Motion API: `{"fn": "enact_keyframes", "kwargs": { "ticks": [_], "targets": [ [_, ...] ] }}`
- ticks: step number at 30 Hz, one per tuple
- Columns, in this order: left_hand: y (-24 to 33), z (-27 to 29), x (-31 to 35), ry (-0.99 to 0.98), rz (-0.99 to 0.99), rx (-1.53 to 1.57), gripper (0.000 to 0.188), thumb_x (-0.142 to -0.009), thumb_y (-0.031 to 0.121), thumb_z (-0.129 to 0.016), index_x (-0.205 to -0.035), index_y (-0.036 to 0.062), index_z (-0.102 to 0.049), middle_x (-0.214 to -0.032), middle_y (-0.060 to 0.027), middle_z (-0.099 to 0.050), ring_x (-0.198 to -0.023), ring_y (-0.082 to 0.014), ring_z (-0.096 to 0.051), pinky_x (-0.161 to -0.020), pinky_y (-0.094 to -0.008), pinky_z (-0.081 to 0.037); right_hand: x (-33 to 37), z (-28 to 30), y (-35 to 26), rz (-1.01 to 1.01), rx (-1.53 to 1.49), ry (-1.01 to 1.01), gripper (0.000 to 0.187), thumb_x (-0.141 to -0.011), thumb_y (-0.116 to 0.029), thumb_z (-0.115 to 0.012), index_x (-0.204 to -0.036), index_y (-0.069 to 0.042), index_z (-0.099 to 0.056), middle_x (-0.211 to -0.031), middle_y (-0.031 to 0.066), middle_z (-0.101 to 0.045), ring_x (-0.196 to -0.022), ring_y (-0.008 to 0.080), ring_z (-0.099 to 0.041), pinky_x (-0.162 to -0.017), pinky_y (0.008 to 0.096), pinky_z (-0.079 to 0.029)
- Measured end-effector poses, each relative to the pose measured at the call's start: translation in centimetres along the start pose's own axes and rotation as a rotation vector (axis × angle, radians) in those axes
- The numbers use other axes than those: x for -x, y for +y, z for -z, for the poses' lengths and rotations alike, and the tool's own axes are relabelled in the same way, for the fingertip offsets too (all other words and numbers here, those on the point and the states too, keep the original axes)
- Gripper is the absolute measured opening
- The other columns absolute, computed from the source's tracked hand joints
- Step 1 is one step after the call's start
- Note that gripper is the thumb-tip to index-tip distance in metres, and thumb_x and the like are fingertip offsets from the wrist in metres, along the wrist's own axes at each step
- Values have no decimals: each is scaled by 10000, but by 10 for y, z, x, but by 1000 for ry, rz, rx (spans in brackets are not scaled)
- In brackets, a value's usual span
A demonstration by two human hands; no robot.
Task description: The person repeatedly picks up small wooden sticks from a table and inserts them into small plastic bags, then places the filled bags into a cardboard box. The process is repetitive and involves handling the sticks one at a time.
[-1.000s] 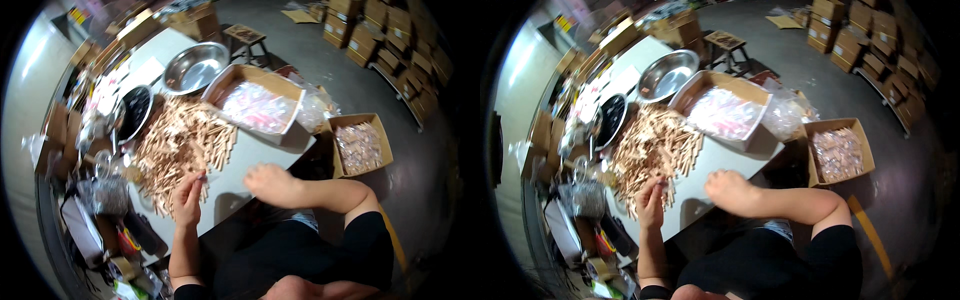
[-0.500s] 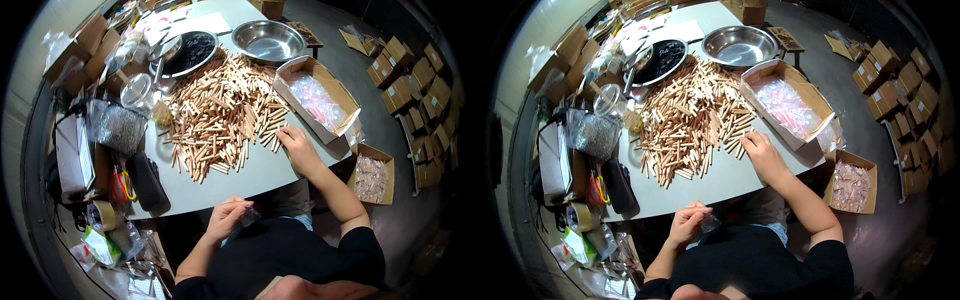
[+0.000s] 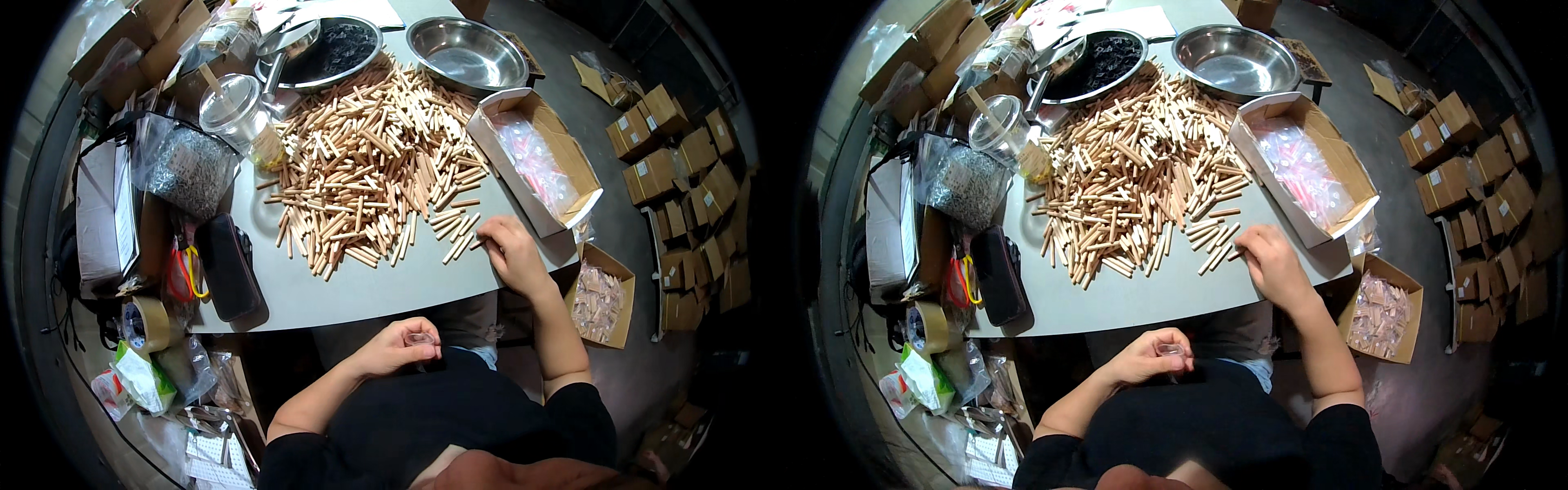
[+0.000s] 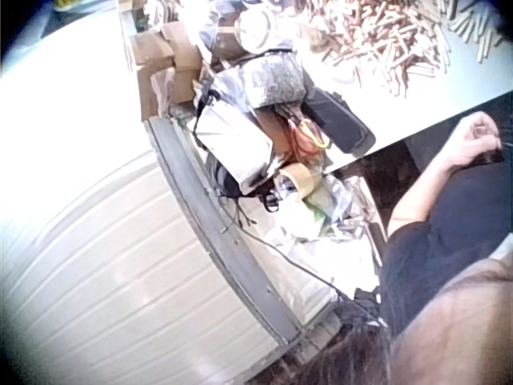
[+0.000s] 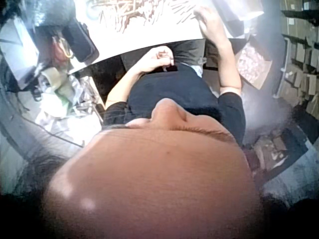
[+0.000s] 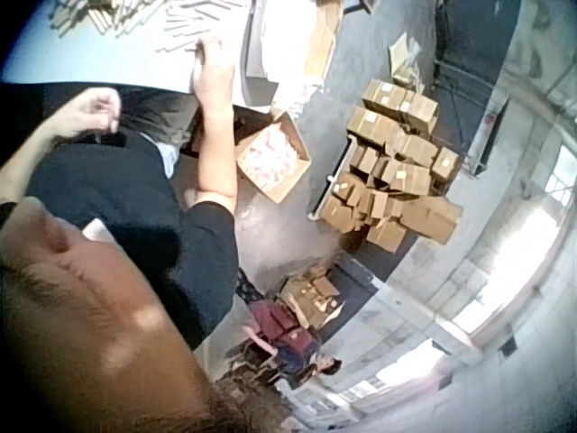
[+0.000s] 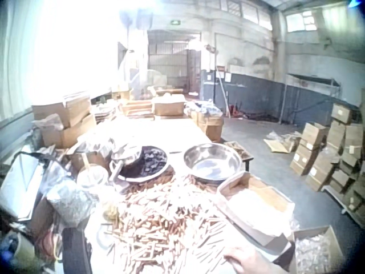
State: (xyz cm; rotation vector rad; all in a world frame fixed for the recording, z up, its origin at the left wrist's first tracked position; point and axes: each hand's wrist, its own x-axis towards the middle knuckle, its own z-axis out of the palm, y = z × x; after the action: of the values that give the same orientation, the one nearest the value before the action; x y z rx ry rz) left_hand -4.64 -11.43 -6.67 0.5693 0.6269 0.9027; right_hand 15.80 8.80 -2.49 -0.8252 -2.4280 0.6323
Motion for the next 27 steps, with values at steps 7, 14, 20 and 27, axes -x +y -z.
{"fn": "enact_keyframes", "kwargs": {
  "ticks": [7,14,20,27],
  "targets": [
    [-21,1,-23,-62,-15,-29,231,-951,156,-675,-1071,73,-495,-837,68,-452,-766,-27,-411,-720,-195,-368,-4,-5,-14,46,-62,-47,156,-814,31,-672,-962,0,-633,-1014,147,-577,-946,347,-598,-819,399,-508],
    [-29,1,-45,-121,-73,-85,188,-947,165,-683,-948,69,-520,-925,22,-576,-833,-32,-486,-747,-206,-410,-3,-9,-17,72,-151,-110,200,-809,4,-703,-997,-16,-639,-1022,141,-566,-946,327,-589,-834,387,-498],
    [-28,6,-49,-79,68,-13,204,-959,236,-663,-940,89,-523,-1057,-42,-617,-874,-68,-511,-772,-215,-420,-8,-3,-18,146,-2,-115,208,-807,-19,-706,-1004,-30,-641,-1041,140,-540,-930,329,-575,-830,385,-494],
    [-24,-3,-56,-46,131,181,196,-925,232,-701,-889,115,-548,-923,35,-583,-768,-40,-459,-684,-189,-379,-14,12,2,-63,-131,-159,286,-807,-40,-699,-1079,-1,-622,-1085,146,-525,-1012,305,-578,-871,371,-493]
  ]
}}
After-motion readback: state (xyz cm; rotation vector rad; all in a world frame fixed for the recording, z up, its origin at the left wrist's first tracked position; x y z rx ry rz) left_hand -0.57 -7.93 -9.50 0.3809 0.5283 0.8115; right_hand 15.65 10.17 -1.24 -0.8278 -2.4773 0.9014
